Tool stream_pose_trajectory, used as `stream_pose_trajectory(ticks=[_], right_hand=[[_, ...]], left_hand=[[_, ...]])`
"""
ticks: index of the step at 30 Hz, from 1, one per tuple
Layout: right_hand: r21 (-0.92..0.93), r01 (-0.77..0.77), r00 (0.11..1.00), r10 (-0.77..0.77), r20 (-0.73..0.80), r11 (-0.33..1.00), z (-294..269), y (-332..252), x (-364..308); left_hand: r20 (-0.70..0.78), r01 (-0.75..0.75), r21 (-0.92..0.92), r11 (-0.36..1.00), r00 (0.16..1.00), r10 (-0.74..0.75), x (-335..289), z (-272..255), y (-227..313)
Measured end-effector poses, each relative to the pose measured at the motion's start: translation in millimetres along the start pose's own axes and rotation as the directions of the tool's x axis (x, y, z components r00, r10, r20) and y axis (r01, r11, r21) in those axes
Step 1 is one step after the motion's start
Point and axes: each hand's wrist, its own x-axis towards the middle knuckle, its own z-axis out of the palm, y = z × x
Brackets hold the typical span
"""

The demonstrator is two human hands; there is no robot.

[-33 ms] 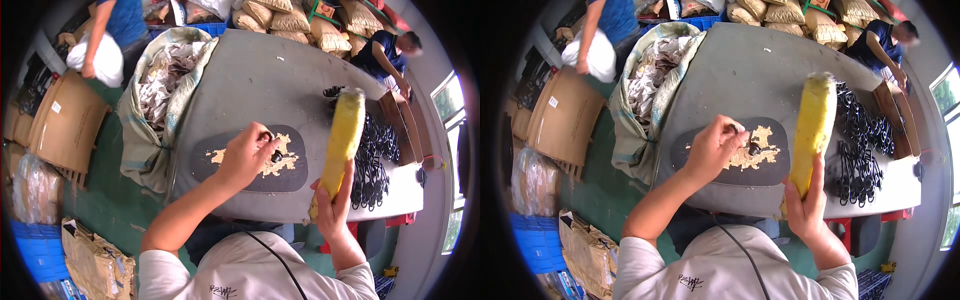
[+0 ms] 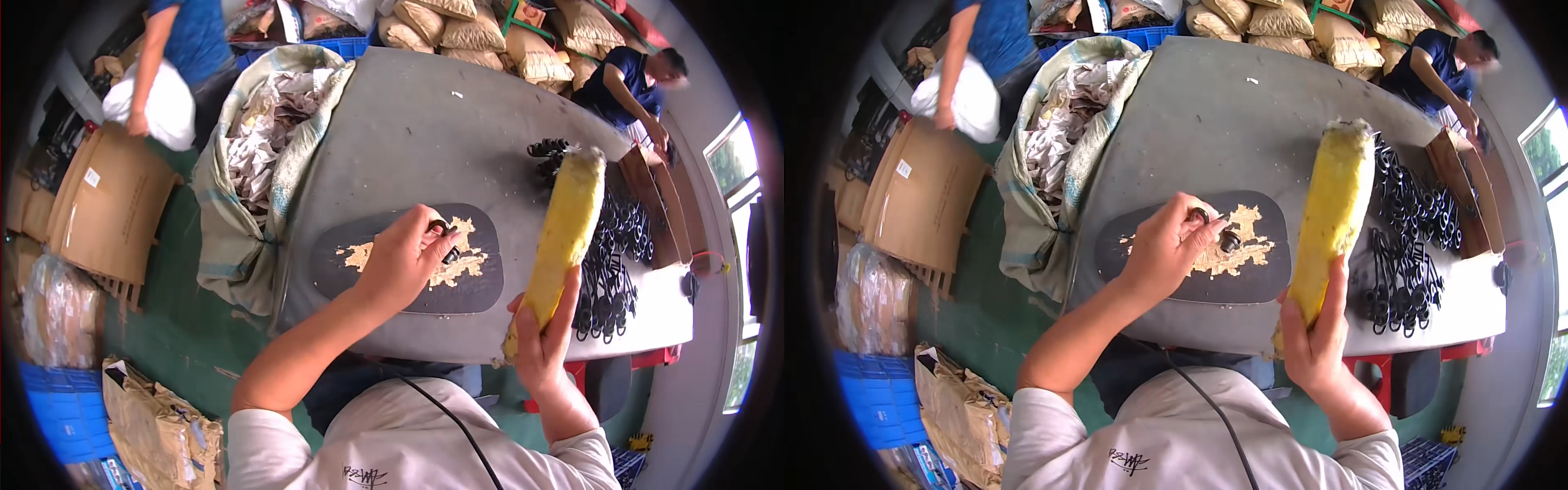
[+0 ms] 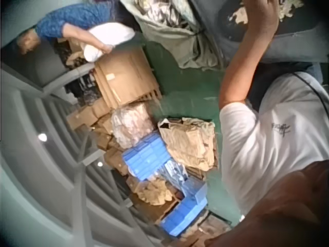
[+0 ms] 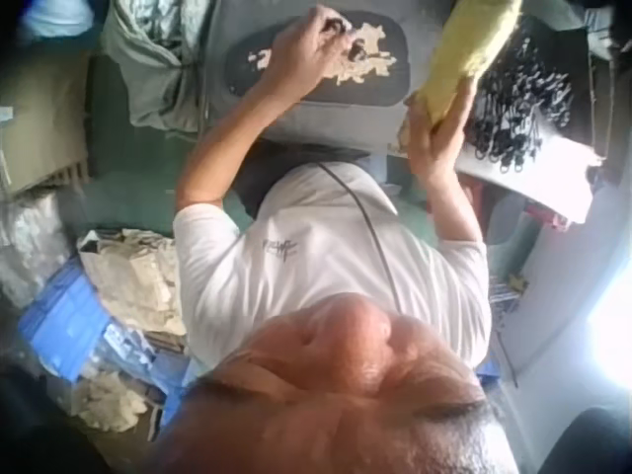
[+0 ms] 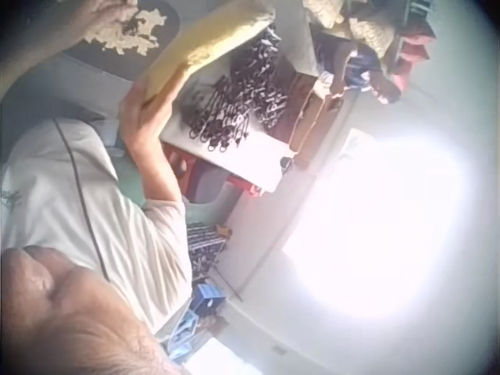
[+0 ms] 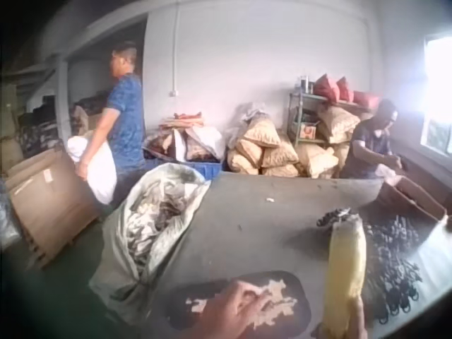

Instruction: The person places metal brackets on a pad and strikes them using a wrapped tool. The person then gathers the metal brackets and deposits them into a large bin before returning to the work table to arrange and strike more brackets.

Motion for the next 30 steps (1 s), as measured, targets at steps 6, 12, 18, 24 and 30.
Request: stream_pose_trajectory(ticks=[6, 12, 18, 24, 30], right_hand=[[-0.483, -0.470, 0.595, 0.670, 0.444, 0.739, 24, 30, 11], [-0.312, -0.459, 0.800, 0.540, 0.262, 0.832, -2, 25, 10], [-0.624, -0.208, 0.931, 0.349, 0.111, 0.754, -52, 64, -16], [-0.902, -0.199, 0.938, 0.342, -0.062, 0.382, -83, 87, -59], [-0.817, -0.133, 0.991, 0.101, -0.092, 0.561, -92, 71, -33]], left_hand=[[-0.059, -0.145, 0.100, 0.984, 0.987, 0.151, 11, 6, 1], [-0.048, -0.068, 0.070, 0.995, 0.996, 0.072, 9, 5, 5], [-0.197, -0.024, -0.364, 0.931, 0.979, -0.052, 31, -11, -18], [-0.124, 0.023, -0.456, 0.890, 0.988, -0.089, 97, -24, -48], [0.127, 0.231, -0.424, 0.876, 0.973, -0.196, 188, -29, -108]])
